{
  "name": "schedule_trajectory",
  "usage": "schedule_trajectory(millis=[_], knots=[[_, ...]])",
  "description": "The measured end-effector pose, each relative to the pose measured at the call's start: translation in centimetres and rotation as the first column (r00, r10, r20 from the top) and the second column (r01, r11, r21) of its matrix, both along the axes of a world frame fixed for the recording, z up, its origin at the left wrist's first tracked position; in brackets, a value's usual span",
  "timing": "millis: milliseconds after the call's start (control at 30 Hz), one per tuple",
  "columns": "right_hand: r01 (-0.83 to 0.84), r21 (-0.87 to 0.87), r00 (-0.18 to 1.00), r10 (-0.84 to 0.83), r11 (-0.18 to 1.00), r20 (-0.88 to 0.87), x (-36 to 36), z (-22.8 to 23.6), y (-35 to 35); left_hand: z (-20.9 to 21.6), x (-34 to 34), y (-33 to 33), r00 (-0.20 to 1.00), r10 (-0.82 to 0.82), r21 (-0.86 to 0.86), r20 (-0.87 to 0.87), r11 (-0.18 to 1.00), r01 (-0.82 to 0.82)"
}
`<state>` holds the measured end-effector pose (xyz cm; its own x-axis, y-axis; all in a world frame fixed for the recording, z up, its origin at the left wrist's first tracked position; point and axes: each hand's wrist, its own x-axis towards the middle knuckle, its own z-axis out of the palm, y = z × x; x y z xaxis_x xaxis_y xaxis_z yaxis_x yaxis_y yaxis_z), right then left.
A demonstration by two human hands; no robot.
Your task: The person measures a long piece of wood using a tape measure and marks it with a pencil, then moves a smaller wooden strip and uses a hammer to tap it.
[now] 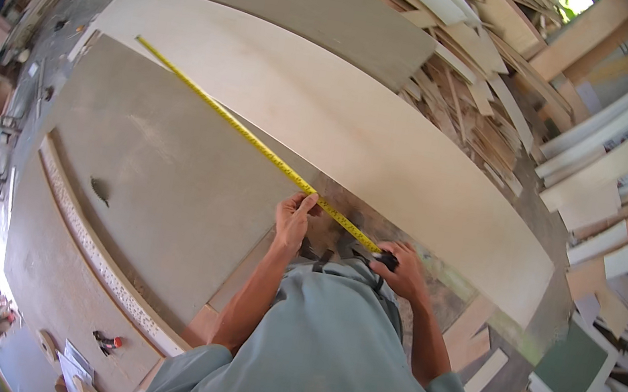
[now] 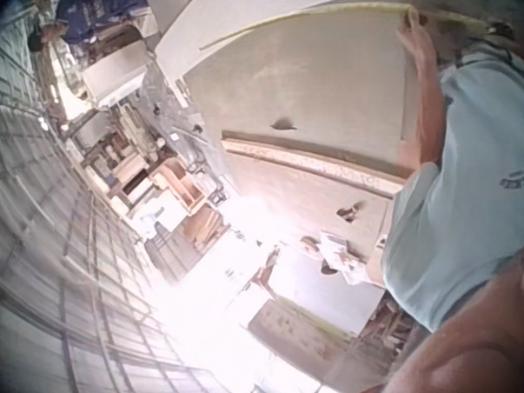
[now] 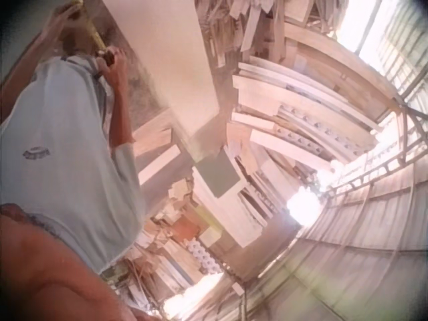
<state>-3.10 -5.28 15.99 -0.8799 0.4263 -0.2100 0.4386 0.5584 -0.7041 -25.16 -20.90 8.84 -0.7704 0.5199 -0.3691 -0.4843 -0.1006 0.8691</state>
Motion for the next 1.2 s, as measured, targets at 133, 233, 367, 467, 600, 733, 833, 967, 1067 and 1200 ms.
schedule_trajectory(millis=[133,233,367,467,600,733,833,967,1067,1200], knots=[[0.121,0.06,0.992,-0.124,0.991,0.04,4.4,1.4,2.8,0.2,-5.0,1.5,0.992,0.12,0.029,-0.038,0.993,-0.118],[0.162,0.111,0.984,-0.169,0.981,0.057,10.5,1.1,5.8,0.1,-10.4,1.8,0.977,0.186,-0.039,-0.1,0.981,-0.191],[0.197,0.021,0.977,-0.198,0.98,0.072,12.2,2.9,8.7,-2.1,-18.1,1.4,0.926,0.31,-0.1,-0.218,0.936,-0.337],[0.188,-0.005,0.982,-0.188,0.982,0.031,9.4,3.6,8.9,-1.4,-20.6,3.1,0.887,0.418,-0.045,-0.194,0.9,-0.434],[0.114,0.058,0.994,-0.113,0.992,-0.009,0.9,1.0,8.6,-2.2,-20.9,2.5,0.871,0.446,-0.231,-0.206,0.843,-0.486],[0.093,-0.058,0.99,-0.086,0.994,0.111,-8.1,-0.4,7.2,-3.9,-16.4,0.7,0.813,-0.033,-0.637,-0.581,0.641,-0.429],[0.052,0.021,0.997,-0.053,0.998,0.052,-13.0,-2.8,6.9,-1.5,-11.1,-0.3,0.795,-0.284,-0.793,-0.536,0.492,-0.359],[0.059,-0.109,0.996,-0.051,0.992,0.067,-18.6,-1.7,6.1,-0.6,-6.9,-3.0,0.71,-0.486,-0.848,-0.509,0.421,-0.321],[0.032,-0.151,0.999,-0.025,0.988,0.045,-21.2,-2.2,6.1,-2.0,-6.5,-4.3,0.632,-0.569,-0.846,-0.526,0.428,-0.319],[0.029,-0.164,0.999,-0.025,0.986,0.026,-23.7,-3.2,6.3,-2.2,-6.4,-3.9,0.623,-0.564,-0.838,-0.543,0.413,-0.356]])
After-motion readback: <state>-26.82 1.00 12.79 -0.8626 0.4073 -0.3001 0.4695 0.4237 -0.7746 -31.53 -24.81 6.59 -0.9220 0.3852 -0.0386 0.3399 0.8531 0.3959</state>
